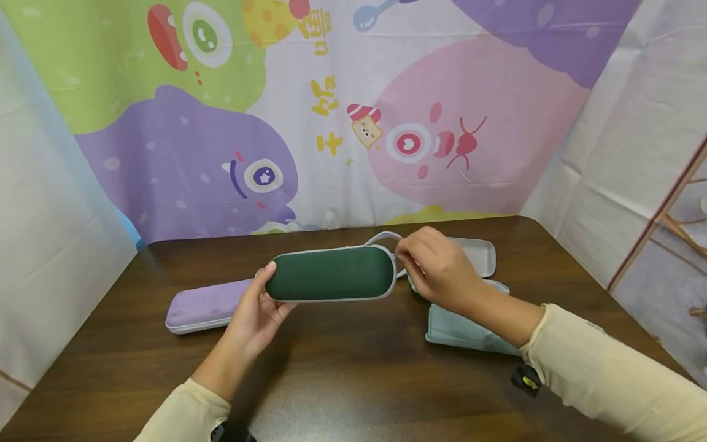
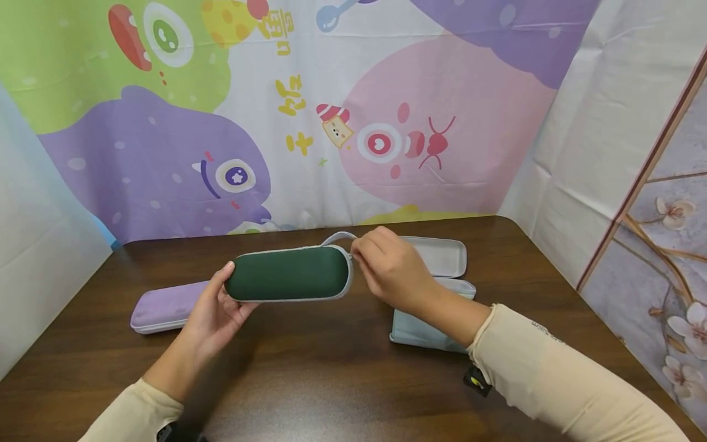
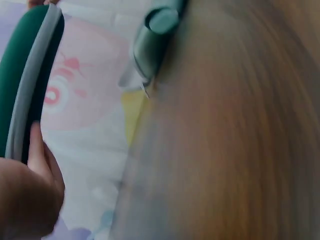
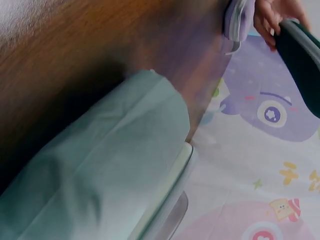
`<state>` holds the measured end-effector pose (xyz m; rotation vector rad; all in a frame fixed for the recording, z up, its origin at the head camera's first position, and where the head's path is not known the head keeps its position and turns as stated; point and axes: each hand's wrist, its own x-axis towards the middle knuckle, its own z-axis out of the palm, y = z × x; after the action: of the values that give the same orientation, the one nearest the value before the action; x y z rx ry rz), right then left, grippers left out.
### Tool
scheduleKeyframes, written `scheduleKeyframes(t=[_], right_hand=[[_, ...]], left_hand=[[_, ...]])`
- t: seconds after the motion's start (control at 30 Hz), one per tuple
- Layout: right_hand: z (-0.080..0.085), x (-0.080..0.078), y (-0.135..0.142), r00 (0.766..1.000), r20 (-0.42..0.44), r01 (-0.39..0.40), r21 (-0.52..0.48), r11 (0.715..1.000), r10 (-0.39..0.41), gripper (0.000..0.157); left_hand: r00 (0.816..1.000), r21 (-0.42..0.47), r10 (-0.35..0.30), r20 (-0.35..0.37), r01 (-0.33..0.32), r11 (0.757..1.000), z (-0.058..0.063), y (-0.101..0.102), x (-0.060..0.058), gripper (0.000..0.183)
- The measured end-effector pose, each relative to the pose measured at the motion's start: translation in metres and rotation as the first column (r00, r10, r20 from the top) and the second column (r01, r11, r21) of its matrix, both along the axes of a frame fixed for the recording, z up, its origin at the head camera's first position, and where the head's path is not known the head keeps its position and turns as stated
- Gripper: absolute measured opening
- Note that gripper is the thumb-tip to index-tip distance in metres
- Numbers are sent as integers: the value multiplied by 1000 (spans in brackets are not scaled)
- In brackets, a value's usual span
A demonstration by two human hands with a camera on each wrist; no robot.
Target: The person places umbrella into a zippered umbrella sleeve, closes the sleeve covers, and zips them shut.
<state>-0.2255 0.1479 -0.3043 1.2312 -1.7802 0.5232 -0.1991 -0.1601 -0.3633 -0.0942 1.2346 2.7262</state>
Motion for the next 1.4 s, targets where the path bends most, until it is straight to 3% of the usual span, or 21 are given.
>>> scheduleKeyframes(t=[0.1, 0.2, 0.3, 0.43, 0.57, 0.7, 1.1, 1.4], right_hand=[[-1, 3, -3, 1000, 12, -6, -1, 1000, 6, 3], [-3, 5, -5, 1000, 22, 3, -3, 1000, -3, 4], [-4, 7, -6, 1000, 26, 7, -11, 1000, -7, 8], [-6, 8, -9, 1000, 19, 6, -14, 1000, -6, 1], [-8, 9, -11, 1000, 13, 7, -15, 1000, -7, 11], [-11, 10, -12, 1000, -5, 6, -4, 1000, -6, 18], [-10, 7, -11, 997, -75, 8, 41, 999, -5, 19], [-6, 6, -14, 994, -103, -31, 50, 998, 36, 19]], left_hand=[[997, 56, 45, 59, -48, 997, 4, 4, -3, 33], [995, 78, 66, 72, -72, 994, 5, 7, -4, 32], [995, 89, 75, 67, -81, 993, 6, 10, -6, 28], [995, 101, 83, 56, -88, 991, 9, 14, -6, 24], [996, 119, 75, 54, -81, 990, 11, 18, -5, 15], [998, 141, 60, 25, -62, 988, 11, 20, -2, 26], [992, 87, 123, -23, -121, 989, 12, 21, 1, 33], [995, 30, 99, -32, -98, 995, 10, 27, 4, 42]])
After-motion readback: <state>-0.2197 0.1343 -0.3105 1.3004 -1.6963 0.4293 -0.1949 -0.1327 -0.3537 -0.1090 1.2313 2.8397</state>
